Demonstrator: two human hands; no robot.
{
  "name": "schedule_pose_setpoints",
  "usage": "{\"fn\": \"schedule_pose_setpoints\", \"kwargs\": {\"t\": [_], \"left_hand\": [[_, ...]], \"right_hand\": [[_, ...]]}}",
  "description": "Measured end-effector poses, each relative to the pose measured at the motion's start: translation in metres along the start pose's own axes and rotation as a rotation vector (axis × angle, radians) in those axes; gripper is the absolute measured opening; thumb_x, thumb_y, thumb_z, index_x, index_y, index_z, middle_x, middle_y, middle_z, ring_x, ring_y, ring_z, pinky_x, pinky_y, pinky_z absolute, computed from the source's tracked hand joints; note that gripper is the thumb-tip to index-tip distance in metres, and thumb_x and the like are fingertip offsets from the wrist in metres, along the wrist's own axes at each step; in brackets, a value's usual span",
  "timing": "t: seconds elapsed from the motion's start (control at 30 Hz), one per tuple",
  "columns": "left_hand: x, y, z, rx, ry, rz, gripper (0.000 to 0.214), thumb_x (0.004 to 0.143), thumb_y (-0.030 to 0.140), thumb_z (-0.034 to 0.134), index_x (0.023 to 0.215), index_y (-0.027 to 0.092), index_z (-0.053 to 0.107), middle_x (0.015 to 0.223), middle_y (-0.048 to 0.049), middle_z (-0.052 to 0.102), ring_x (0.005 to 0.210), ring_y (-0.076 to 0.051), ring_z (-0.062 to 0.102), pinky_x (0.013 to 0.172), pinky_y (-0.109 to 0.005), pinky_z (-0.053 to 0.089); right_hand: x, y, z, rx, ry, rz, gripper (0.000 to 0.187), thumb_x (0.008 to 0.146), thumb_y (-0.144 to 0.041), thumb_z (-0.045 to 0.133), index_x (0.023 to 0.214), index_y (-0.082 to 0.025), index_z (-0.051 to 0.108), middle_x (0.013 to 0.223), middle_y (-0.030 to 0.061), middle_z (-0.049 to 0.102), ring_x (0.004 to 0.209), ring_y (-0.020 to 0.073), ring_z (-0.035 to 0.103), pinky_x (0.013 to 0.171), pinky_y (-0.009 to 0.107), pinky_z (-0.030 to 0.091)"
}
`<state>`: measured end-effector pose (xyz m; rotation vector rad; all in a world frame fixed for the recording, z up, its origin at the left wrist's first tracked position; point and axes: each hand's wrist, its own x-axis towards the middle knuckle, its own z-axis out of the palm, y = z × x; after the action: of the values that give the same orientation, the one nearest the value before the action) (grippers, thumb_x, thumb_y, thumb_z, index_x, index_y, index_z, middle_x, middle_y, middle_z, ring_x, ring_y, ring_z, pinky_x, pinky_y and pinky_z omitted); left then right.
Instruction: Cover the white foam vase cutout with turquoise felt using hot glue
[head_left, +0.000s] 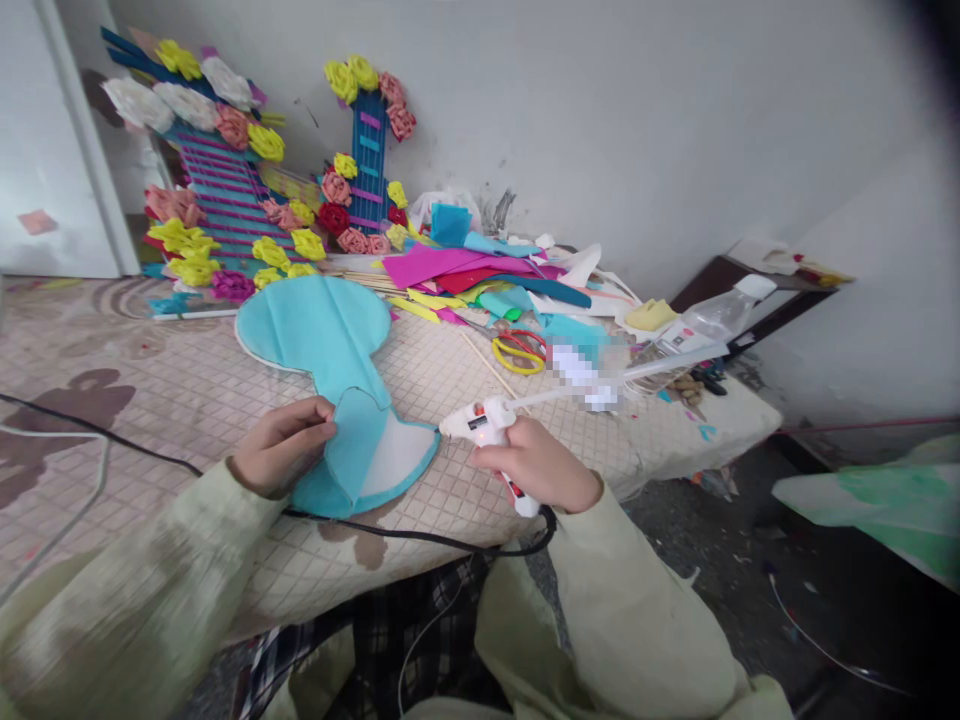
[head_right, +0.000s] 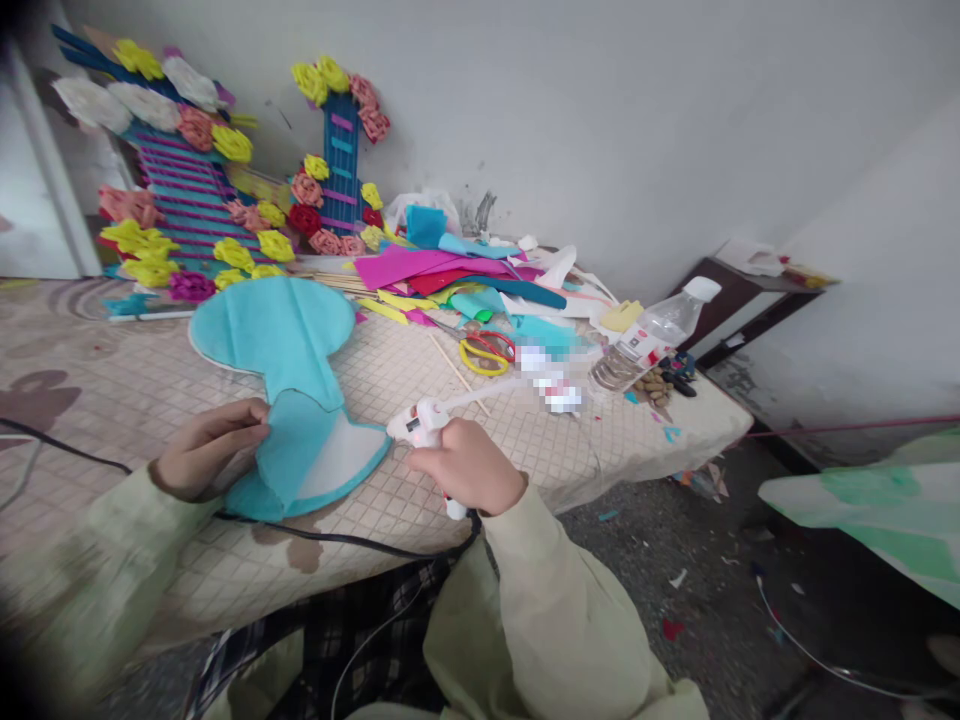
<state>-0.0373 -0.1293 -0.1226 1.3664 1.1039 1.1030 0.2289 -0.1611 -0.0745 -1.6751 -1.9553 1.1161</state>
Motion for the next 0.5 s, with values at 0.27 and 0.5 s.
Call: {"fn": "schedule_pose_setpoints", "kwargs": {"t": [0.27, 0.5], "left_hand": [[0.0006, 0.0009, 0.0002, 0.028, -0.004, 0.002, 0.02, 0.06, 0.036, 0.06, 0.056, 0.019, 0.051, 0.047, 0.0035, 0.038, 0.045, -0.008, 0.034, 0.04, -0.021, 0.022], [0.0008, -0.0015, -0.001, 0.007, -0.026, 0.001, 0.021, 0.061, 0.036, 0.061, 0.057, 0.018, 0.05, 0.047, 0.0042, 0.037, 0.043, -0.007, 0.032, 0.038, -0.021, 0.02]], "right_hand": [[-0.0049, -0.0003, 0.0003, 0.022, -0.018, 0.025, 0.021, 0.068, -0.024, 0.051, 0.05, -0.017, 0.043, 0.041, -0.0039, 0.046, 0.04, 0.008, 0.047, 0.041, 0.018, 0.033], [-0.0074, -0.001, -0.0003, 0.05, -0.009, 0.03, 0.02, 0.068, -0.024, 0.052, 0.051, -0.016, 0.045, 0.041, -0.0041, 0.046, 0.039, 0.0081, 0.048, 0.04, 0.017, 0.035]]}}
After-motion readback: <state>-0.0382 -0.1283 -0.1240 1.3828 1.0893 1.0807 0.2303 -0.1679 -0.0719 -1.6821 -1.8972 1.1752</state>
